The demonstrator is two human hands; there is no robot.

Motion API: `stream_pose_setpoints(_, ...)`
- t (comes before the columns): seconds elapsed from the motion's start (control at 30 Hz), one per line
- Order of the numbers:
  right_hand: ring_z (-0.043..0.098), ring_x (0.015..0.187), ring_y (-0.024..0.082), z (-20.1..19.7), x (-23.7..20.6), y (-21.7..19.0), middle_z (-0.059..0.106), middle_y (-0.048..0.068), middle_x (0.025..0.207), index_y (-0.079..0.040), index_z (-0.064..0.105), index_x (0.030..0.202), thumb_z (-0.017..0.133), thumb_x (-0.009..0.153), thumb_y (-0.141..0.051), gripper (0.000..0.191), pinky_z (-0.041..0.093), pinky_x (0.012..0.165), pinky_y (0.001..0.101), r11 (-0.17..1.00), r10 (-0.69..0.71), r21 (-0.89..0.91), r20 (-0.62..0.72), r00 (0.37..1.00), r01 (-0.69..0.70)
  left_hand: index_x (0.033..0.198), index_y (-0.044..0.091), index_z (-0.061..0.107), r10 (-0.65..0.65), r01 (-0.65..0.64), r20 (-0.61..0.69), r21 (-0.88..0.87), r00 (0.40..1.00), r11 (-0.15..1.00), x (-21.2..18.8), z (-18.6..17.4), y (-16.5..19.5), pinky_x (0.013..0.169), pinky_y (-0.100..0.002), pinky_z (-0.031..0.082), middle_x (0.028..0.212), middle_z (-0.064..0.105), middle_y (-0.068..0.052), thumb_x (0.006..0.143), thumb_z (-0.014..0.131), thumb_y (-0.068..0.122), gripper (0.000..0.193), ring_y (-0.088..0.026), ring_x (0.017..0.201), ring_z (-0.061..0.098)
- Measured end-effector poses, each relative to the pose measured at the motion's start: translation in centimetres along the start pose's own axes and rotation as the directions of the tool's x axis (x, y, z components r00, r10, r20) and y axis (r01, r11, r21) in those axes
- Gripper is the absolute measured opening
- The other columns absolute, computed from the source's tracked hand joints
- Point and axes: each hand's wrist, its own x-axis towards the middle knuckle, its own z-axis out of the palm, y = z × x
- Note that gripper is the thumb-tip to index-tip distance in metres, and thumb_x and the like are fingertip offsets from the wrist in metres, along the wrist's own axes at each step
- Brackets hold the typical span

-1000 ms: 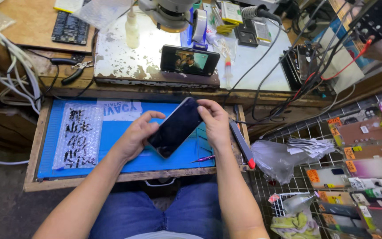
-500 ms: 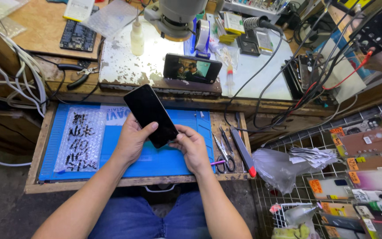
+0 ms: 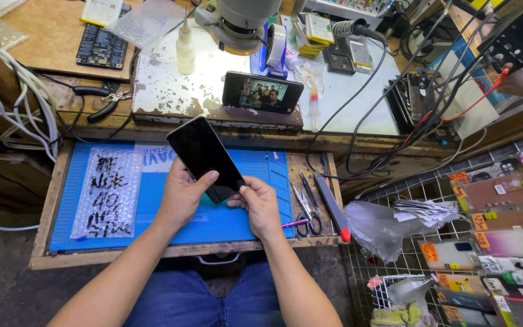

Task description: The person removes a smartphone from a protective sleeve and uses a thin tool to pry open and separate the back cover from the main body of the device.

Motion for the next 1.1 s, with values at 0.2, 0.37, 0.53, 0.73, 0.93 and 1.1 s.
stream_pose_setpoints(0.2, 0.071, 0.078, 0.015, -0.1, 0.1, -0.3, 0.073, 0.009, 0.090, 0.002, 0.069, 0.111, 0.054, 0.101, -0.006, 0.019, 0.061, 0.074, 0.0321, 0.998, 0.045, 0.036, -0.019, 0.999, -0.044, 0.131, 0.004, 0.052, -0.009, 0.009, 0.005, 0.045, 1.000, 0.999, 0.0, 0.0, -0.1, 0.096, -0.030, 0.053, 0.119, 0.067, -0.004, 0.092, 0.072, -0.002, 0.044, -0.012, 0.110, 0.064)
stream_pose_setpoints(0.37, 0.070, 0.077, 0.015, 0.0, 0.0, -0.8, 0.074, 0.010, 0.090, 0.002, 0.069, 0.109, 0.055, 0.101, -0.006, 0.018, 0.060, 0.074, 0.0321, 0.997, 0.068, 0.034, -0.045, 0.997, -0.067, 0.133, 0.006, 0.049, -0.010, 0.008, 0.030, 0.056, 0.999, 0.998, 0.1, 0.2, 0.2, 0.096, -0.028, 0.052, 0.120, 0.064, -0.003, 0.092, 0.070, -0.001, 0.048, -0.011, 0.110, 0.062)
stream_pose_setpoints(0.53, 0.071, 0.077, 0.017, 0.1, 0.2, -0.8, 0.074, 0.011, 0.089, 0.002, 0.068, 0.108, 0.054, 0.102, -0.007, 0.017, 0.060, 0.073, 0.0325, 0.996, 0.074, 0.047, -0.046, 0.996, -0.072, 0.131, 0.004, 0.051, -0.012, 0.008, 0.033, 0.115, 0.999, 0.993, 0.0, 0.1, 0.2, 0.096, -0.029, 0.053, 0.120, 0.066, -0.005, 0.094, 0.070, 0.000, 0.043, -0.013, 0.110, 0.064)
stream_pose_setpoints(0.73, 0.072, 0.080, 0.017, 0.1, 0.1, -1.0, 0.074, 0.010, 0.093, 0.002, 0.068, 0.112, 0.052, 0.100, -0.005, 0.021, 0.060, 0.077, 0.0328, 0.995, 0.057, 0.084, -0.018, 0.998, -0.055, 0.133, 0.004, 0.050, 0.002, -0.007, 0.038, 0.132, 0.999, 0.991, 0.2, 0.4, 0.3, 0.097, -0.029, 0.052, 0.121, 0.066, -0.005, 0.094, 0.070, 0.001, 0.044, -0.013, 0.112, 0.063)
stream_pose_setpoints(0.93, 0.071, 0.080, 0.016, -0.2, 0.0, -0.5, 0.074, 0.009, 0.094, 0.001, 0.067, 0.110, 0.053, 0.100, -0.005, 0.018, 0.060, 0.076, 0.0320, 0.997, 0.048, 0.068, -0.022, 0.999, -0.046, 0.133, 0.004, 0.050, 0.000, -0.006, 0.042, 0.133, 0.999, 0.991, 0.1, 0.3, 0.0, 0.097, -0.030, 0.052, 0.121, 0.066, -0.005, 0.095, 0.070, 0.001, 0.043, -0.013, 0.112, 0.063)
stream_pose_setpoints(1.1, 0.070, 0.078, 0.015, -0.5, 0.2, -0.2, 0.073, 0.009, 0.091, 0.000, 0.067, 0.107, 0.055, 0.101, -0.006, 0.015, 0.059, 0.074, 0.0316, 0.996, 0.045, 0.077, -0.044, 0.998, -0.042, 0.133, 0.004, 0.049, -0.012, 0.003, 0.069, 0.123, 0.998, 0.992, -0.1, 0.2, -0.4, 0.097, -0.029, 0.052, 0.121, 0.064, -0.005, 0.094, 0.069, 0.000, 0.044, -0.012, 0.112, 0.062)
